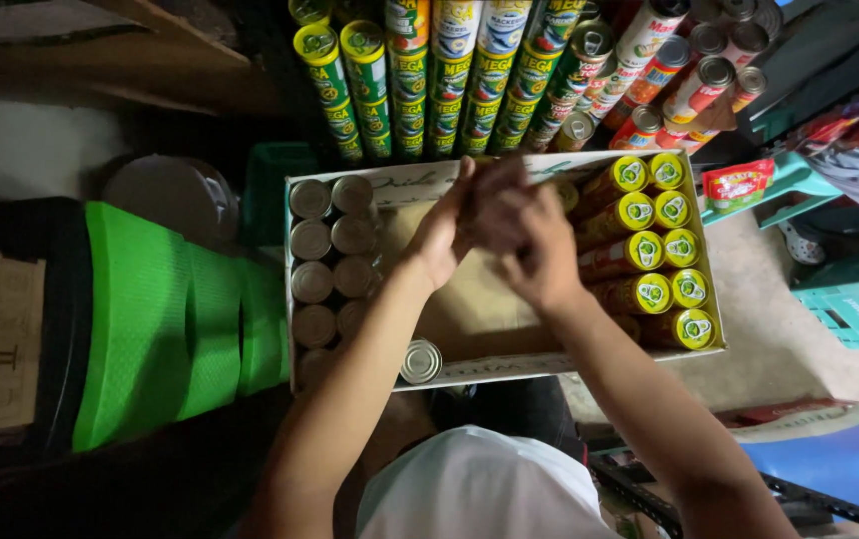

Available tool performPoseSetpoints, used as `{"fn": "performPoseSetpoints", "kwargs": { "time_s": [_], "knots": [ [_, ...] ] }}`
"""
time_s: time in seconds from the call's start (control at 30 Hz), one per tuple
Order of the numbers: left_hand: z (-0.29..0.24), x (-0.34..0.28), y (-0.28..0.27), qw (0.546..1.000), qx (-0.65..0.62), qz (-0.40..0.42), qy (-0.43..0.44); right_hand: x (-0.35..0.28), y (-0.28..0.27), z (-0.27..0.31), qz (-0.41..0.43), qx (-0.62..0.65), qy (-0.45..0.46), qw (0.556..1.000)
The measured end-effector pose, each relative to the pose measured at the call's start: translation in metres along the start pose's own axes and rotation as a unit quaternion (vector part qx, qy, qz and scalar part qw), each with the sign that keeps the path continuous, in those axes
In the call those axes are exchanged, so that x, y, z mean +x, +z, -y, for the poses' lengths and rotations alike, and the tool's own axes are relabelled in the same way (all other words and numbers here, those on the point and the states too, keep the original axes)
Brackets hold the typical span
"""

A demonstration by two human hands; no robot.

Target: Wiping canned goods with a cloth and placing them onto shelves.

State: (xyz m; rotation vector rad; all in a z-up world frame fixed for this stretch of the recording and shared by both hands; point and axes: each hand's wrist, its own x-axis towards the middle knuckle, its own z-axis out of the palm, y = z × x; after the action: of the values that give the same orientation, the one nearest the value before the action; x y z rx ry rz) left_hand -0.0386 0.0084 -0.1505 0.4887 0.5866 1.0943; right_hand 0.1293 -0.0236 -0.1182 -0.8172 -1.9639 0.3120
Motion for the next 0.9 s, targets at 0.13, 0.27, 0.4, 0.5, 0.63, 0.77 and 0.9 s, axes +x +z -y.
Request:
{"fn": "performPoseSetpoints", "kwargs": {
  "time_s": [0.13, 0.27, 0.4, 0.5, 0.63, 0.77, 0.9],
  "knots": [
    [-0.014, -0.003, 0.004, 0.996, -0.078, 0.005, -0.032, 0.012, 0.005, 0.027, 0.037, 0.022, -0.065, 0.997],
    [0.010, 0.017, -0.020, 0.997, -0.032, -0.066, -0.002, -0.022, 0.021, -0.042, -0.043, 0.028, -0.093, 0.994],
    [0.019, 0.020, -0.018, 0.990, -0.034, -0.134, -0.021, 0.014, -0.006, -0.006, -0.063, -0.003, 0.017, 0.998],
    [0.001, 0.000, 0.010, 0.991, -0.049, -0.123, -0.029, 0.007, 0.001, 0.001, -0.072, 0.013, -0.003, 0.997],
    [-0.010, 0.003, 0.006, 0.996, -0.074, -0.056, -0.019, 0.003, 0.011, 0.010, 0.009, 0.033, -0.077, 0.996],
    [0.004, 0.016, -0.009, 0.992, -0.007, -0.124, -0.003, 0.013, 0.000, 0.003, 0.011, 0.024, -0.025, 0.999],
    [0.026, 0.027, -0.021, 0.987, -0.007, -0.161, -0.015, 0.017, -0.007, -0.010, -0.059, 0.023, 0.036, 0.997]
  ]
}}
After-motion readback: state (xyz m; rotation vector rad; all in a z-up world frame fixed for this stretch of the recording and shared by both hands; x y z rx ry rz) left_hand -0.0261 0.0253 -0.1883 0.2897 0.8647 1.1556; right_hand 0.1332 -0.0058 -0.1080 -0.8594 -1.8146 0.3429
